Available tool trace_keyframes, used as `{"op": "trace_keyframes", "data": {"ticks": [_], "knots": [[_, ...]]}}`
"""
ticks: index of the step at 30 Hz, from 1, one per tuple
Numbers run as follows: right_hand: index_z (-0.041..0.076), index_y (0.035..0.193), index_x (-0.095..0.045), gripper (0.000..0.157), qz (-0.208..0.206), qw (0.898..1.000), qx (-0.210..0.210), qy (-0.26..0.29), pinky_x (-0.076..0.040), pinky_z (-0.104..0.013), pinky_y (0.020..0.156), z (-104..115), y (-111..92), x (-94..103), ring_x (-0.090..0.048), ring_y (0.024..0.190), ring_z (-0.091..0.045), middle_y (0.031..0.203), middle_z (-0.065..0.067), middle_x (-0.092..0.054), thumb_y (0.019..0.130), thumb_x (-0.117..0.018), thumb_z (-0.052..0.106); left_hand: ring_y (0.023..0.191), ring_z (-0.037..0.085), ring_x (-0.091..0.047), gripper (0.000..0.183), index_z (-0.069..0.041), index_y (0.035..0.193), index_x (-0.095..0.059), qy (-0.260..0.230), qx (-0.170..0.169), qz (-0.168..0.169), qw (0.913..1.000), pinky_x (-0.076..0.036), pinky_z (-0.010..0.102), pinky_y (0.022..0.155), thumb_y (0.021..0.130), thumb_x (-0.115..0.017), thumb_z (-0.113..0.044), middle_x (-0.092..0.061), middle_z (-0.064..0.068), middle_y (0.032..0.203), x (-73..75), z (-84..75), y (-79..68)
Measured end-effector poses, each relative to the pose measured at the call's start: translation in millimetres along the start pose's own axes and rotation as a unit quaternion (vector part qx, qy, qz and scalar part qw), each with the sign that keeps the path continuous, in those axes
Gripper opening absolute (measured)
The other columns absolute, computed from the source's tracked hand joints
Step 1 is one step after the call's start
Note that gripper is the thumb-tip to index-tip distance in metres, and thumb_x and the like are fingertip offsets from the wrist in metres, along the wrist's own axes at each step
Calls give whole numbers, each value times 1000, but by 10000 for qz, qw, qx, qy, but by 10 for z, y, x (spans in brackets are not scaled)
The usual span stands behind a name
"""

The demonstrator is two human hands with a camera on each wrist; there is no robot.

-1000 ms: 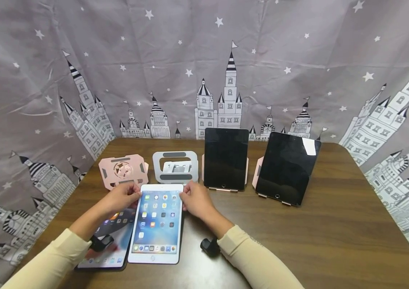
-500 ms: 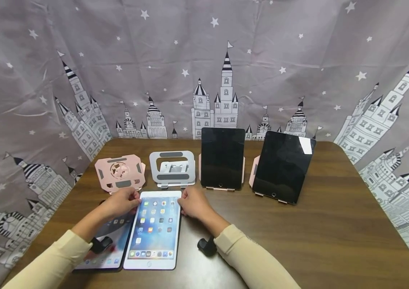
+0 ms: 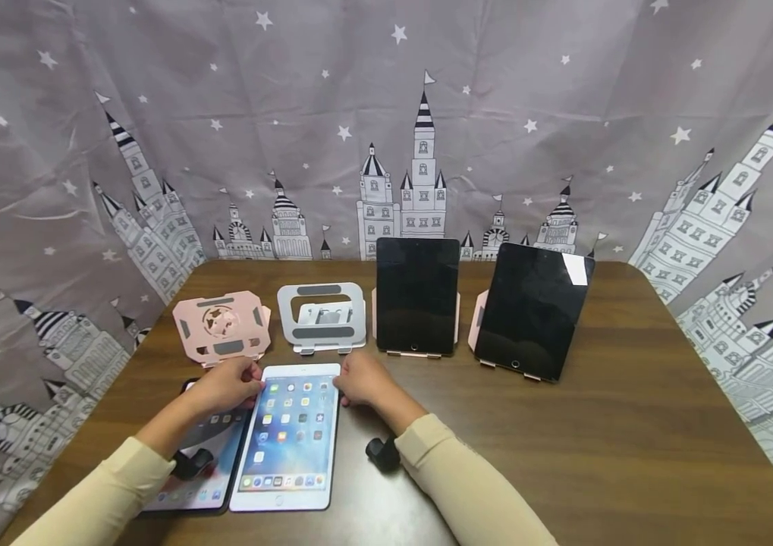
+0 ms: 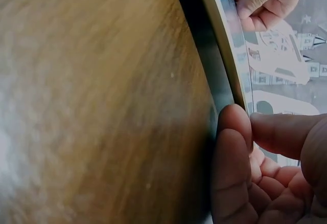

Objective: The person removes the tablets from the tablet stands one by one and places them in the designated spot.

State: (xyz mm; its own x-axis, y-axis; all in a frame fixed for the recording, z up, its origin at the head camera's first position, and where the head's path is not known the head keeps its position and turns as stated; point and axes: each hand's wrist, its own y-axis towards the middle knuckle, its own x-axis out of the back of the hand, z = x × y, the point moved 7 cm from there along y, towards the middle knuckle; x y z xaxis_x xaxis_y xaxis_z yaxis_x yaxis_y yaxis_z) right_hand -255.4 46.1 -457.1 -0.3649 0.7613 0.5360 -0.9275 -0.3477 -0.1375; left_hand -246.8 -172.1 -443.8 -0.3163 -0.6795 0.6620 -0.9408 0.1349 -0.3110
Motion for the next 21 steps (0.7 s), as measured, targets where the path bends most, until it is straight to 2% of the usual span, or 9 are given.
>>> {"op": "trace_keyframes", "data": {"ticks": [8,21], "knots": [[8,57,-50,35,104,9997,-195,140,-40,-18,40,16,-2,-5,-51,39,-7,47,-4,-57,88,-61,-3,73,22,-57,9,1,91,-52,-222,102,52,9997,-56,32,61,93,-61,2,-53,12,83,4,35,15],[9,56,-50,35,126,9994,-227,231,-40,-17,39,-7,-2,-4,-50,39,-7,46,-2,-55,88,-61,-2,72,22,-57,8,1,92,-54,-142,237,51,9996,-57,30,62,93,-62,2,-53,12,83,-23,49,45]]}}
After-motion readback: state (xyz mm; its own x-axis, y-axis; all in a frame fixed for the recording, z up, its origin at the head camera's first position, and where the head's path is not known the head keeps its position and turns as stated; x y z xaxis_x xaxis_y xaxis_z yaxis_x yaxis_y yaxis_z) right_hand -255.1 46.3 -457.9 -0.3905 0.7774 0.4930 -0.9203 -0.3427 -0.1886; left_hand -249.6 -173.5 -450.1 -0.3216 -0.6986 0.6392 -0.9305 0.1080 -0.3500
